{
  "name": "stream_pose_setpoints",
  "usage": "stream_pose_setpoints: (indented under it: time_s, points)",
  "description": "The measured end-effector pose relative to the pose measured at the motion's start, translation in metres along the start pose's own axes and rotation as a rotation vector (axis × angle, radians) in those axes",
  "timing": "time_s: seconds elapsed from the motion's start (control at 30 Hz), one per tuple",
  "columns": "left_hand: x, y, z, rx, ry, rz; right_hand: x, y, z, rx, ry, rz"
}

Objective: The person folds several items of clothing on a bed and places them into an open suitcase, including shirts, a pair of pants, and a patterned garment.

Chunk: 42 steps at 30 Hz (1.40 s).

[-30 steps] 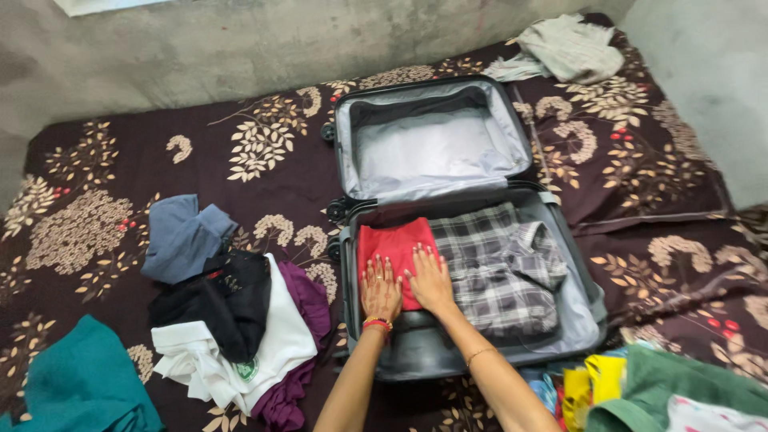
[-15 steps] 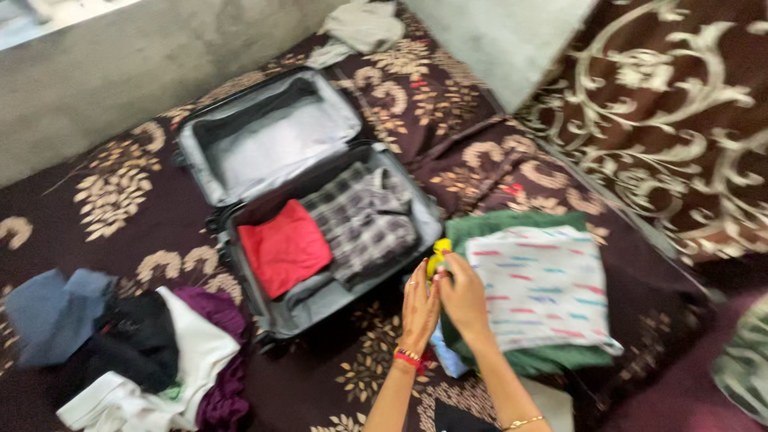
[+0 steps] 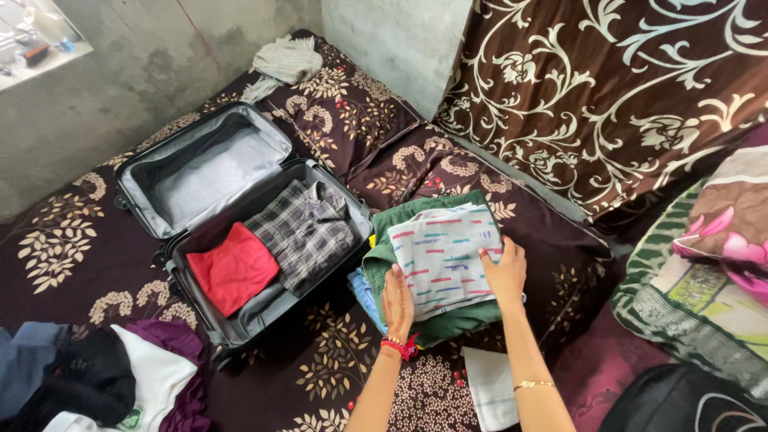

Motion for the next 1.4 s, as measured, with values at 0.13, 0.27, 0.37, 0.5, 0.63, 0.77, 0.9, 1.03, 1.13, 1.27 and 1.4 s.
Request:
stream_pose_setpoints:
  time_s: [0.13, 0.27, 0.37, 0.5, 0.63, 0.77, 0.9, 1.03, 1.13, 1.27, 1.4]
  points:
    - [0.003, 0.011, 0.012, -0.015, 0.005, 0.003, 0.018, -0.017, 0.044, 0.259, -0.165, -0.227]
    - [-0.004, 0.021, 0.029, 0.056, -0.03, 0.045, 0.038, -0.013, 0.049, 0.465, -0.439, -0.488]
    - [0.003, 0.024, 0.038, 0.058, -0.096, 0.022, 0.045, 0.0, 0.035, 0.492, -0.442, -0.61]
    - [0.009, 0.019, 0.035, 0.078, -0.081, -0.051, 0.048, 0.009, 0.009, 0.662, -0.612, -0.759]
    - [0.023, 0.007, 0.003, -0.047, -0.043, -0.082, 0.045, 0.02, -0.021, 0.737, -0.51, -0.764]
    - [0.047, -0.013, -0.039, -0.439, 0.118, -0.277, 0.048, 0.044, -0.073, 0.72, -0.332, -0.747]
    - [0.036, -0.002, -0.042, -0.926, 0.229, -0.425, 0.047, 0.07, -0.152, 0.478, -0.028, -0.782]
    - [0.016, 0.026, -0.025, -1.182, 0.252, -0.43, 0.031, 0.071, -0.231, 0.362, 0.242, -0.87]
    - [0.009, 0.055, -0.018, -1.44, 0.222, -0.411, 0.02, 0.057, -0.277, 0.559, 0.393, -0.93]
    - [0.014, 0.102, -0.031, -1.477, 0.209, -0.22, 0.015, 0.014, -0.306, 0.549, 0.351, -1.028]
    - [0.046, 0.166, -0.058, -1.441, 0.039, -0.078, 0.022, -0.063, -0.324, 0.859, 0.207, -1.266]
Point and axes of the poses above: each hand's wrist, its own x-axis towards the middle knuckle, its own y-axis out of the back of the hand, z = x × y, the point moved 2 cm from there along x, towards the middle knuckle, and after that the axes turned 4 degrees about x, right-handed, at the moved point
